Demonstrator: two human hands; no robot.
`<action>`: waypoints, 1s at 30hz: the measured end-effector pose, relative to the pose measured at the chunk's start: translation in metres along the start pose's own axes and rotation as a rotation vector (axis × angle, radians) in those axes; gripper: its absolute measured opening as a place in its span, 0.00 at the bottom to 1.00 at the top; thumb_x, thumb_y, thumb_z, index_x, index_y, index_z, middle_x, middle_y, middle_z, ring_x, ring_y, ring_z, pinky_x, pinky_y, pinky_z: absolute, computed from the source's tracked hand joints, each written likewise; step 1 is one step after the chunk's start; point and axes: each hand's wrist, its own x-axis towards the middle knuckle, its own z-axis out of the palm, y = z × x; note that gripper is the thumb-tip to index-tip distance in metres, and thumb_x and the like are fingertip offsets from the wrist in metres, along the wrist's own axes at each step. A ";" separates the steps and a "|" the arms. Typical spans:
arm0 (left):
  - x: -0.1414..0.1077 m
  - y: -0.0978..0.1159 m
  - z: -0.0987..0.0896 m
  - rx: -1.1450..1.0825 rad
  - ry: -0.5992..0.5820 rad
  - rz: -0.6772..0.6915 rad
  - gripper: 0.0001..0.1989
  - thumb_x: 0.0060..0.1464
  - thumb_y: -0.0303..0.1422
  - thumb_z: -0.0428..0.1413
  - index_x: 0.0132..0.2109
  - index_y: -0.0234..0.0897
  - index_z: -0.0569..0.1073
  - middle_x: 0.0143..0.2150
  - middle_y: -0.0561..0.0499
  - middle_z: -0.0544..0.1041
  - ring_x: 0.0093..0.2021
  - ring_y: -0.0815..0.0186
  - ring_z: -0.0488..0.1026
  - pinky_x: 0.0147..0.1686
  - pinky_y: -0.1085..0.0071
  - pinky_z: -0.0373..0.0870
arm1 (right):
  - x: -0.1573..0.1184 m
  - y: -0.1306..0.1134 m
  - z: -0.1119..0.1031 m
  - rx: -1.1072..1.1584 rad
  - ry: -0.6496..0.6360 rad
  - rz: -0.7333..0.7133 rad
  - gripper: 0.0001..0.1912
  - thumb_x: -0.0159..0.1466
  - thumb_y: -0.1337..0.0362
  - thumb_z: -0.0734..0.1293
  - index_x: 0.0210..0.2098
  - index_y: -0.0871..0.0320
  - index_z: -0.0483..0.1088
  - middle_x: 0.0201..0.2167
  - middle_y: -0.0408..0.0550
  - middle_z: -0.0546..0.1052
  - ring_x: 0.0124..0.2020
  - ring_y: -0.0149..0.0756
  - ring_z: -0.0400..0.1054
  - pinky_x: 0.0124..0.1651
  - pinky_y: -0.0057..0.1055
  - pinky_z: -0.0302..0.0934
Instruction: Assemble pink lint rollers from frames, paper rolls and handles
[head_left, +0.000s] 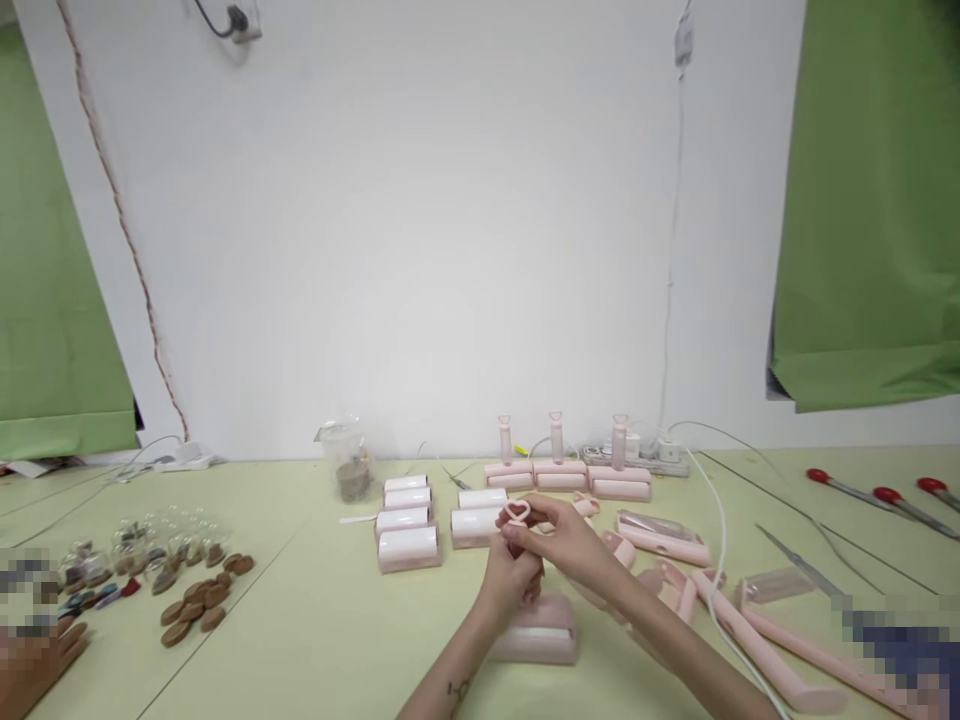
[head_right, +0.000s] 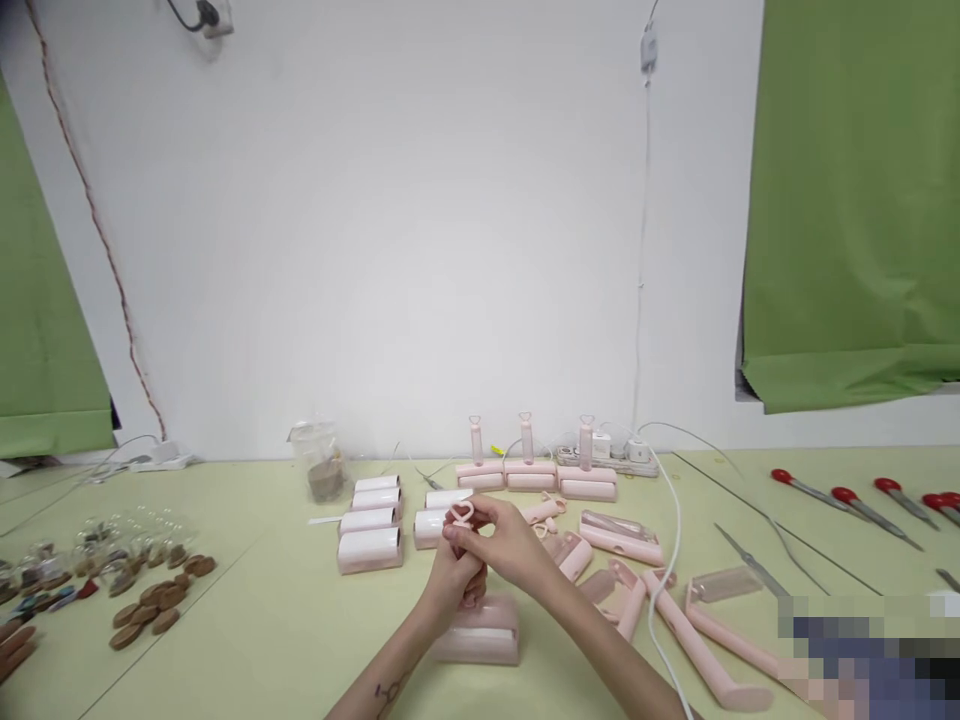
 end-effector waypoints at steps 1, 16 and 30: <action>0.000 0.000 0.000 -0.009 0.005 -0.006 0.07 0.37 0.35 0.51 0.26 0.38 0.60 0.07 0.66 0.51 0.06 0.77 0.46 0.07 0.79 0.46 | -0.001 0.000 0.001 -0.058 0.011 -0.003 0.09 0.54 0.58 0.64 0.27 0.58 0.68 0.26 0.44 0.73 0.32 0.38 0.67 0.35 0.31 0.61; 0.000 0.002 0.000 -0.073 -0.038 -0.035 0.09 0.36 0.31 0.51 0.16 0.38 0.58 0.06 0.63 0.53 0.07 0.79 0.49 0.09 0.79 0.45 | 0.015 0.001 -0.005 -0.136 -0.211 0.017 0.13 0.58 0.54 0.58 0.28 0.57 0.64 0.30 0.44 0.70 0.33 0.35 0.64 0.37 0.31 0.59; 0.000 -0.001 -0.001 -0.089 -0.059 -0.018 0.11 0.33 0.27 0.50 0.30 0.38 0.61 0.08 0.65 0.54 0.08 0.75 0.51 0.10 0.78 0.47 | 0.023 0.018 0.013 0.112 -0.344 -0.150 0.15 0.55 0.68 0.53 0.23 0.57 0.70 0.35 0.46 0.72 0.41 0.37 0.64 0.45 0.34 0.55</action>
